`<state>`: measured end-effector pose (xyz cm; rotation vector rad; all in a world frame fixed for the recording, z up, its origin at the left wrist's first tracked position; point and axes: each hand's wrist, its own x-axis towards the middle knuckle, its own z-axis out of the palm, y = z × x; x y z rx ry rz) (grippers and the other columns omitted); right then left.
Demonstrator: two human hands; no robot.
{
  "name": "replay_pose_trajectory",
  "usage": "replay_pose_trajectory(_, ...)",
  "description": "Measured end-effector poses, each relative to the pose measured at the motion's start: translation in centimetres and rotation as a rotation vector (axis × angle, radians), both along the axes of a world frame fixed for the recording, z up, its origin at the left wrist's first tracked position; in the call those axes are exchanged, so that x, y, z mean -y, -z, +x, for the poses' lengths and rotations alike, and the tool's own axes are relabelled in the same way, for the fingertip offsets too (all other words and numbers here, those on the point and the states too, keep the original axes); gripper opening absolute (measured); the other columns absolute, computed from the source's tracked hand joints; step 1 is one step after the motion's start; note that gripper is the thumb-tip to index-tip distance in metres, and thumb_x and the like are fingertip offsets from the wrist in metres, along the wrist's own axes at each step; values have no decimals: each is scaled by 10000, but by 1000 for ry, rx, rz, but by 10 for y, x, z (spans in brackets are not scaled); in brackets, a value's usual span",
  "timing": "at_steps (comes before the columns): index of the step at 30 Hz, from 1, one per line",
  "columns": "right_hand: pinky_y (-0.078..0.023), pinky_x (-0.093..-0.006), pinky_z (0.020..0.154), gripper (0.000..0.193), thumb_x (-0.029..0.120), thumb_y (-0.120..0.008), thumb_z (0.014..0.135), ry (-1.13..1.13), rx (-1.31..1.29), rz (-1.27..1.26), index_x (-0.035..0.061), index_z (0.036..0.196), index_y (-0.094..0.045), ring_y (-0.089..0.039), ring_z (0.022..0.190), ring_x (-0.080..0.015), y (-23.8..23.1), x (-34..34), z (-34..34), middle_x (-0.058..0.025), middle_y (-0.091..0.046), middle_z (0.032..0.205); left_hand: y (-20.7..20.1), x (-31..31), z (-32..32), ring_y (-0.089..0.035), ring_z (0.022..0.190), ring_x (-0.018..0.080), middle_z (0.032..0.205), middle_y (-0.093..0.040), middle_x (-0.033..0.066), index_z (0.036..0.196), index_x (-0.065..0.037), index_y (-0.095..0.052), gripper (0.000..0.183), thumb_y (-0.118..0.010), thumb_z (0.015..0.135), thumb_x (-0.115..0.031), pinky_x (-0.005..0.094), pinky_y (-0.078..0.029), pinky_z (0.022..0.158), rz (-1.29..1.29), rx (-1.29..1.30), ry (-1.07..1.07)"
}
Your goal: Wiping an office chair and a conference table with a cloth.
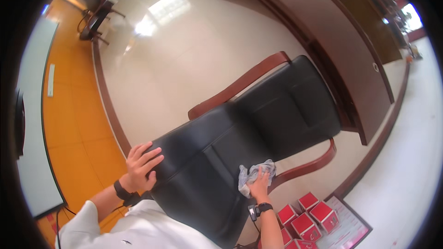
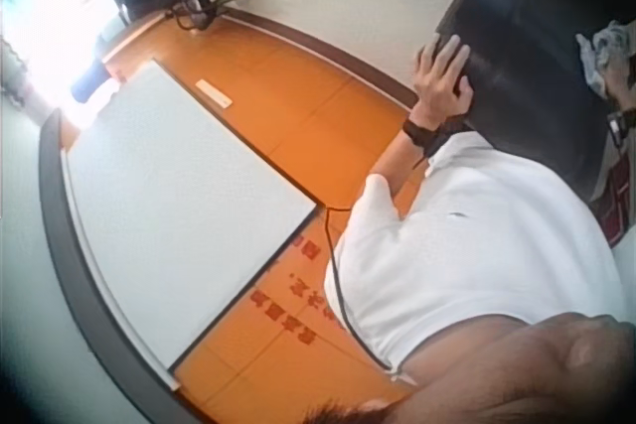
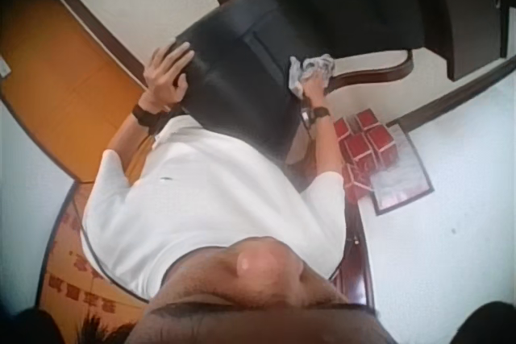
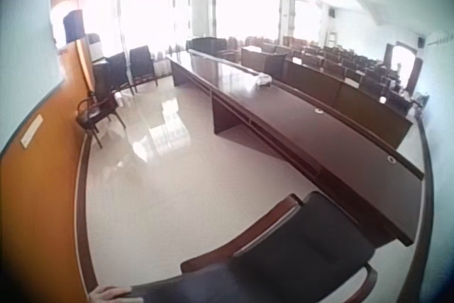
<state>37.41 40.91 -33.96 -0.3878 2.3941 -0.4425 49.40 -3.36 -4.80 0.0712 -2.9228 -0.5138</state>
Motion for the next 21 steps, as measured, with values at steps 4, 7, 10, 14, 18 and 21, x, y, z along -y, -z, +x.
replay_pose_trajectory(4,-308,-517,1177,986,462,-799,804,202,-35,-117,37,1548,-312,-367,1406,-498,38,-5,-58,-328,-375,1519,0,5,7,-645,1128,404,1179,-723,132,1074,-93,-761,464,-547,672,-177,539,-477,978,-20,13,55)
replay_pose_trajectory(7,-373,-478,1122,819,492,-753,858,364,29,-181,-11,1438,-470,-462,1348,-442,72,-3,-95,-294,-512,1415,1,6,8,-643,1130,424,1166,-726,140,1059,-86,-765,404,-503,780,-216,553,-467,981,-48,35,42)
replay_pose_trajectory(10,-448,-458,1045,586,422,-677,931,507,159,-129,4,1334,-593,-581,1242,-402,96,11,-124,-238,-634,1307,1,5,9,-647,1132,417,1155,-731,139,1055,-95,-772,397,-488,817,-239,553,-451,1000,-60,42,12)
replay_pose_trajectory(14,-449,-473,1046,532,399,-686,909,452,-17,-119,38,1297,-635,-589,1218,-408,123,50,-153,-218,-651,1284,9,2,5,-651,1131,409,1153,-734,132,1054,-101,-775,401,-482,824,-250,549,-451,1002,-45,9,27)
replay_pose_trajectory(18,-388,-468,1111,614,412,-726,866,294,-103,-353,68,1359,-599,-506,1301,-383,87,164,-158,-220,-580,1372,11,1,8,-655,1122,403,1134,-742,118,1050,-106,-777,401,-495,794,-232,541,-457,996,-38,-19,15)
replay_pose_trajectory(21,-351,-514,1146,729,433,-734,853,39,-287,-346,101,1459,-502,-438,1362,-441,35,241,-123,-277,-487,1445,7,3,12,-655,1122,400,1132,-743,115,1044,-105,-777,418,-520,728,-200,537,-464,992,-29,-35,10)
